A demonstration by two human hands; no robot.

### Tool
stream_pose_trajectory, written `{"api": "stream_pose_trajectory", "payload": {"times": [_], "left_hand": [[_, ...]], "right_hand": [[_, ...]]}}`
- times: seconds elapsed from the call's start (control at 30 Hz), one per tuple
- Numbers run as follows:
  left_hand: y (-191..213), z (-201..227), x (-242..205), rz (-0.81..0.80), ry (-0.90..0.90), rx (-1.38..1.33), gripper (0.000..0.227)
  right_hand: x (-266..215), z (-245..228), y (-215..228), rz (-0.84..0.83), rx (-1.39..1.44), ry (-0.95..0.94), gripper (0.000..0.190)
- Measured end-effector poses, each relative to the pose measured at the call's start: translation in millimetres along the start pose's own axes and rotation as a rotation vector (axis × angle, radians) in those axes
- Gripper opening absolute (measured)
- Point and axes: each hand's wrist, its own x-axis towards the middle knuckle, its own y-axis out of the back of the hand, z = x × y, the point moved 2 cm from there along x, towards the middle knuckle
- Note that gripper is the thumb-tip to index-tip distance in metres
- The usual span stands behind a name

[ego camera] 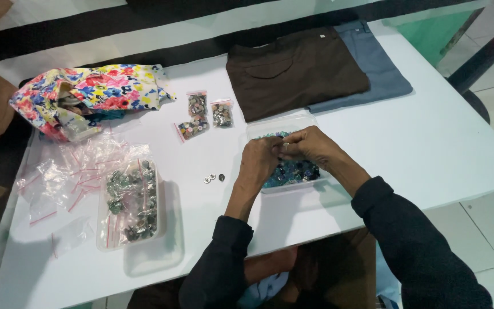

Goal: The person sorts small metal and plastic buttons by picking them from a large tray and placing them into separate clear plastic containers or small bags.

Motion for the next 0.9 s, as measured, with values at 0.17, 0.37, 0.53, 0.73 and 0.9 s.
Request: {"api": "stream_pose_trajectory", "payload": {"times": [0.17,0.37,0.53,0.73,0.9], "left_hand": [[-12,-3,-2,0.058,-0.055,0.057,0.028],[25,24,-22,0.271,-0.184,0.092,0.029],[94,43,-68,0.42,-0.194,0.115,0.034],[124,-5,-131,0.571,-0.114,0.239,0.027],[96,-67,-164,0.414,0.129,0.153,0.021]], "right_hand": [[20,26,6,0.082,0.022,0.038,0.023],[-19,-19,-23,0.16,0.014,0.151,0.025],[-47,-39,-75,0.182,-0.296,0.421,0.018],[-36,5,-147,0.199,-0.481,0.78,0.013],[-39,56,-183,0.315,-0.991,0.852,0.011]]}}
